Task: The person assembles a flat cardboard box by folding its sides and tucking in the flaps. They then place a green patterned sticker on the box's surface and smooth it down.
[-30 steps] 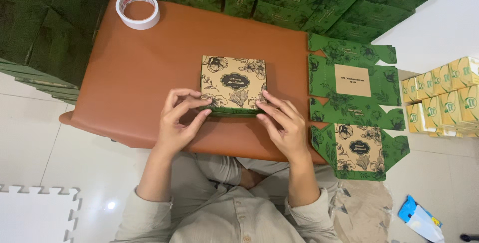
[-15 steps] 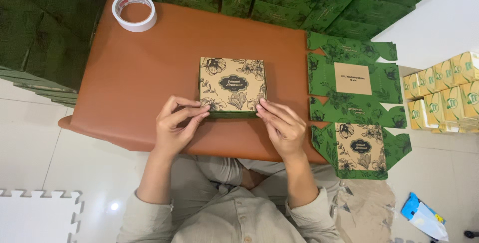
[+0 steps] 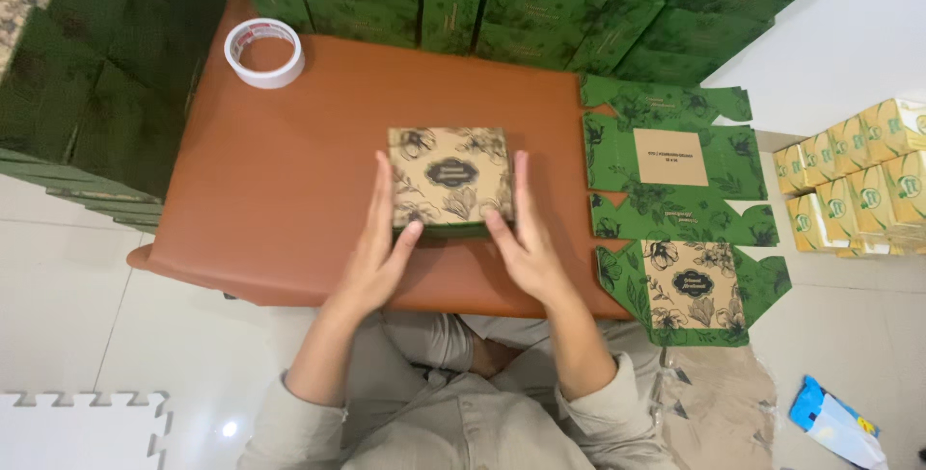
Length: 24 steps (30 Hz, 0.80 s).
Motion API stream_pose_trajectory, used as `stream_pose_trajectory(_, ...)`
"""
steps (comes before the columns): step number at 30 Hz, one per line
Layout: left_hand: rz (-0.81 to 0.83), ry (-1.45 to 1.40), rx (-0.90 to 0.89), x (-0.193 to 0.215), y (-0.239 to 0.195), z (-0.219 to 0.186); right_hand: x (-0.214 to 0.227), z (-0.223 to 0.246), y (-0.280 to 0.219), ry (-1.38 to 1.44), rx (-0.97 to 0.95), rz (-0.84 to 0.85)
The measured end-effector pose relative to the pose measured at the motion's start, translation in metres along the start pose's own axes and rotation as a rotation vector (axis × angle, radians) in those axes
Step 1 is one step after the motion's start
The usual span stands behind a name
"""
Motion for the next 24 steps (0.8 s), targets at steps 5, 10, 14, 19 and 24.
stream_pose_trajectory(5, -0.004, 0.027, -0.052, -0.005, -0.001, 0.021, -0.004, -0.003, 0.001, 0.054, -0.093, 0.025)
stream_pose_trajectory(10, 0.026, -0.017, -0.056, -0.006, -0.001, 0.028, -0.003, -0.011, -0.004, -0.019, -0.026, 0.032)
stream_pose_trajectory(14, 0.05, -0.012, -0.008, -0.007, 0.001, 0.03, -0.003, -0.003, -0.005, -0.108, -0.019, -0.031)
stream_pose_trajectory(19, 0.039, -0.026, 0.021, -0.005, -0.002, 0.03, -0.004, -0.007, -0.008, -0.183, 0.004, -0.033)
stream_pose_trajectory(24, 0.036, -0.036, 0.028, -0.005, -0.002, 0.032, -0.004, -0.005, -0.009, -0.201, 0.026, 0.005)
Point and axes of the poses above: each hand's wrist, its own y-axis towards the middle knuckle, its own x-axis out of the back of the hand, z = x × y, the point moved 5 cm from there along y, towards the middle knuckle, and after that the axes turned 1 degree about -x, right-handed, at the moved point
